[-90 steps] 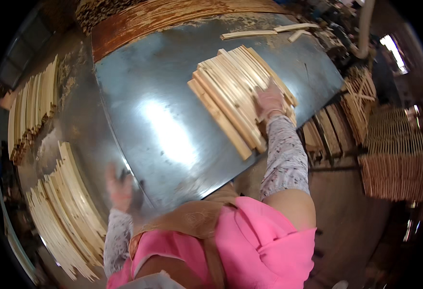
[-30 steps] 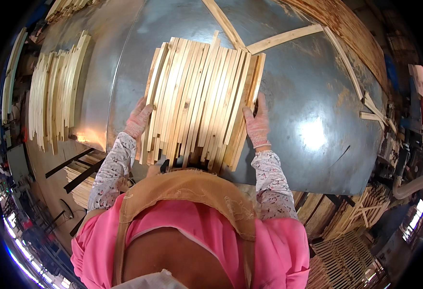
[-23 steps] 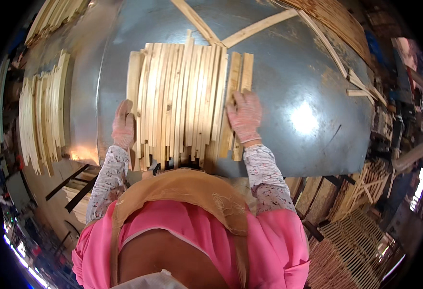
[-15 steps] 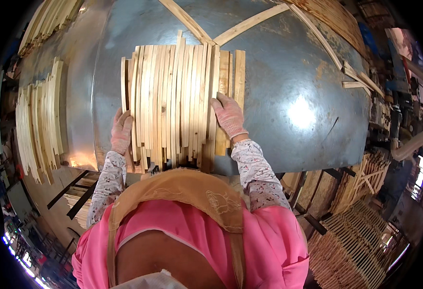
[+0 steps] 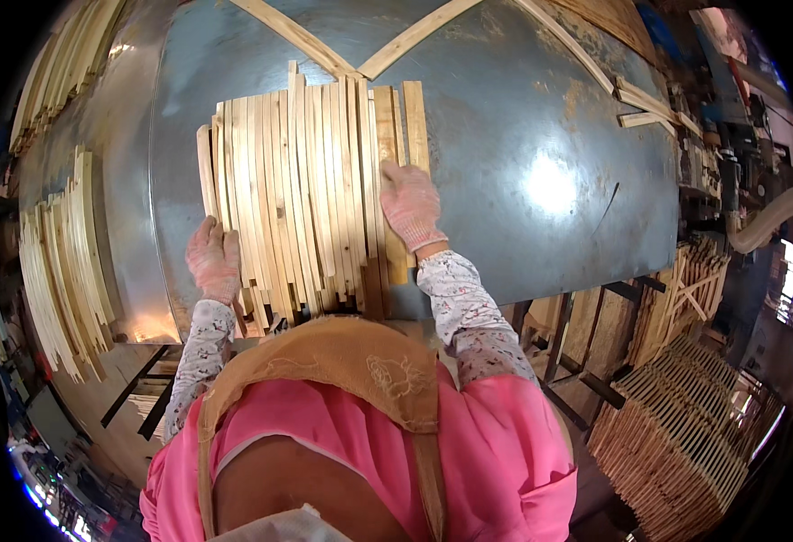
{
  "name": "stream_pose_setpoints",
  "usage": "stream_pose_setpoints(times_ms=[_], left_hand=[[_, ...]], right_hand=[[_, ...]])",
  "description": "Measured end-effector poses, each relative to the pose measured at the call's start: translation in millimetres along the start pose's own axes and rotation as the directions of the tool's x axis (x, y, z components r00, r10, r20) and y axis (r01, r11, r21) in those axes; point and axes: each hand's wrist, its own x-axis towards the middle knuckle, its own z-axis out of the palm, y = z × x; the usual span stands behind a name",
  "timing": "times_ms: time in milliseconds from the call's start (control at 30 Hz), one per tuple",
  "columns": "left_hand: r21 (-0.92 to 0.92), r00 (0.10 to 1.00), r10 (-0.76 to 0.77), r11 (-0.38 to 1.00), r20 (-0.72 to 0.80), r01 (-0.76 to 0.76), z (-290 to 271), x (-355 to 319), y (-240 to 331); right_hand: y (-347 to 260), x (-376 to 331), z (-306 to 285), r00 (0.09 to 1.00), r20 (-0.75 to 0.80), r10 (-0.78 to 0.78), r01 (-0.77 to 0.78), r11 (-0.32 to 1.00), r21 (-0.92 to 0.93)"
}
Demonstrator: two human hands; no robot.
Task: The person repeatedly picks up thin wooden strips from a metal table and stacks them into neat piles. The person handles the strips by hand, aligning them and moving them between different stacks on the table.
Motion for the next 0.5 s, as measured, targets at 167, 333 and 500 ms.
stream_pose_setpoints(times_ms=[167,333,500], left_hand=[[0.007,0.998,0.059,0.998,-0.025,-0.058,-4.7,2.4,-1.6],[-0.047,0.993,0.077,0.996,-0.091,-0.082,11.5,0.6,-12.0],[-0.064,0.968,0.136,0.986,-0.213,-0.153,-5.6,5.7,-0.5]], right_hand=[[-10.6,-3.8,5.9,0.963,-0.008,0.271,-0.269,0.955,-0.127],[-14.3,-1.6,12.4,0.969,0.032,0.247,-0.240,0.960,-0.142],[-8.6,-7.1,21.8,0.963,-0.107,0.247,-0.243,0.969,0.049]])
